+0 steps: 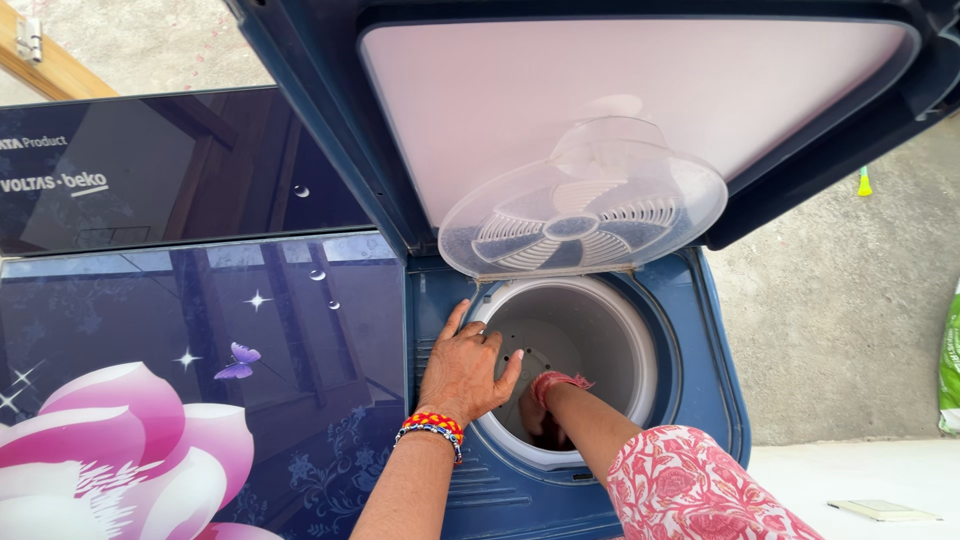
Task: The person wipes the surfaces of a washing machine and a dryer with a cloth, handling the lids and internal components of the appliance by hand.
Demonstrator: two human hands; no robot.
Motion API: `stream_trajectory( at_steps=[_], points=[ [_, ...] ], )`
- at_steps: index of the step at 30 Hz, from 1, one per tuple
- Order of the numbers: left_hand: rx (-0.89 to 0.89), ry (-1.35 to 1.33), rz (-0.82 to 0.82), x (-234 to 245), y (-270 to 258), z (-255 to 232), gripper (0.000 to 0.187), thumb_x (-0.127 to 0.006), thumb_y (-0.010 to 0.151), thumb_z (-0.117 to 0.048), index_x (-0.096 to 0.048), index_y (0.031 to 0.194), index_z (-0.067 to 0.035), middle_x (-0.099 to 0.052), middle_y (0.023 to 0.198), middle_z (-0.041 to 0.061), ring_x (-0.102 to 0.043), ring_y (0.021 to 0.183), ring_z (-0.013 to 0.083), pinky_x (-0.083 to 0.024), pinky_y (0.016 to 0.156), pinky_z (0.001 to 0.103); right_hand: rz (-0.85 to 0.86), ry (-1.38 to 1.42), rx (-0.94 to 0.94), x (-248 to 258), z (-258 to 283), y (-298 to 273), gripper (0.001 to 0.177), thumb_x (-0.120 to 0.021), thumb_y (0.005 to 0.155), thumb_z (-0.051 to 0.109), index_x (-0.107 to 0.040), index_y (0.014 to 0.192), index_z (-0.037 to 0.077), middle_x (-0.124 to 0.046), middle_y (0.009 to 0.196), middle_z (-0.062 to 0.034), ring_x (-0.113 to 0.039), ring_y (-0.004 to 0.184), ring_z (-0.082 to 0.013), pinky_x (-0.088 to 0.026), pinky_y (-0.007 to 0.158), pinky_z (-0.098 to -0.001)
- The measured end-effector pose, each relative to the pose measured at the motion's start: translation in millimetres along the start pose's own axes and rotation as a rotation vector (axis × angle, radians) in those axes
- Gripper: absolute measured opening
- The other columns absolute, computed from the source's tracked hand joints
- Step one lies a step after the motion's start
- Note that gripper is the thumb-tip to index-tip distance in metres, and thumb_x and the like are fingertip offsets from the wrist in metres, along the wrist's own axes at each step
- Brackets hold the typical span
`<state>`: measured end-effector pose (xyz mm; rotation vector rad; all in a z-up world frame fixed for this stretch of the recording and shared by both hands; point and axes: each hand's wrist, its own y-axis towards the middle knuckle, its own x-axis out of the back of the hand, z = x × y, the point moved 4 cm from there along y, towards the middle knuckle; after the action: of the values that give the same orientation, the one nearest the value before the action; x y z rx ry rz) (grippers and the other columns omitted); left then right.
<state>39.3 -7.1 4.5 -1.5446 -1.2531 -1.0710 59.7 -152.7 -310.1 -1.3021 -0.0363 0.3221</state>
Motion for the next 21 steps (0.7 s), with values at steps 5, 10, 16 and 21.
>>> stream_trajectory(
  at_steps=[5, 10, 16, 21],
  points=[
    [0.008, 0.007, 0.025, -4, 1, 1, 0.061, -0.038, 0.100, -0.047, -0.074, 0.107, 0.002, -0.075, 0.101, 0.021, -0.063, 0.120, 0.0257, -0.013, 0.126, 0.043, -0.100, 0.692, 0.576, 39, 27, -9, 0.030, -0.063, 0.097, 0.003, -0.060, 0.127, 0.000, -0.061, 0.118, -0.0114, -0.063, 0.105, -0.0227, -0.060, 0.081, -0.0385],
    [0.002, 0.011, 0.004, -5, 2, 0, 0.061, -0.038, 0.100, -0.048, -0.073, 0.109, 0.001, -0.074, 0.102, 0.021, -0.064, 0.118, 0.0250, -0.013, 0.126, 0.043, -0.526, 1.516, 0.882, 102, 19, -36, 0.018, -0.055, 0.101, 0.010, -0.062, 0.113, -0.001, -0.066, 0.107, -0.0121, -0.068, 0.094, -0.0239, -0.058, 0.088, -0.0380],
    [0.021, 0.027, 0.074, -1, 1, -3, 0.062, -0.036, 0.101, -0.048, -0.072, 0.111, 0.001, -0.075, 0.099, 0.018, -0.063, 0.119, 0.0236, -0.012, 0.127, 0.043, -0.907, 2.648, 1.097, 123, -29, -60, 0.028, -0.051, 0.095, 0.003, -0.058, 0.122, -0.004, -0.065, 0.117, -0.0157, -0.066, 0.106, -0.0296, -0.062, 0.094, -0.0421],
    [0.009, -0.010, 0.036, -5, 0, -2, 0.062, -0.035, 0.100, -0.046, -0.063, 0.128, 0.001, -0.072, 0.117, 0.015, -0.056, 0.129, 0.0217, -0.010, 0.128, 0.044, -0.717, 2.200, 0.975, 100, 18, -73, 0.032, -0.050, 0.095, 0.002, -0.057, 0.125, 0.001, -0.065, 0.118, -0.0137, -0.065, 0.108, -0.0304, -0.057, 0.097, -0.0459]
  ],
)
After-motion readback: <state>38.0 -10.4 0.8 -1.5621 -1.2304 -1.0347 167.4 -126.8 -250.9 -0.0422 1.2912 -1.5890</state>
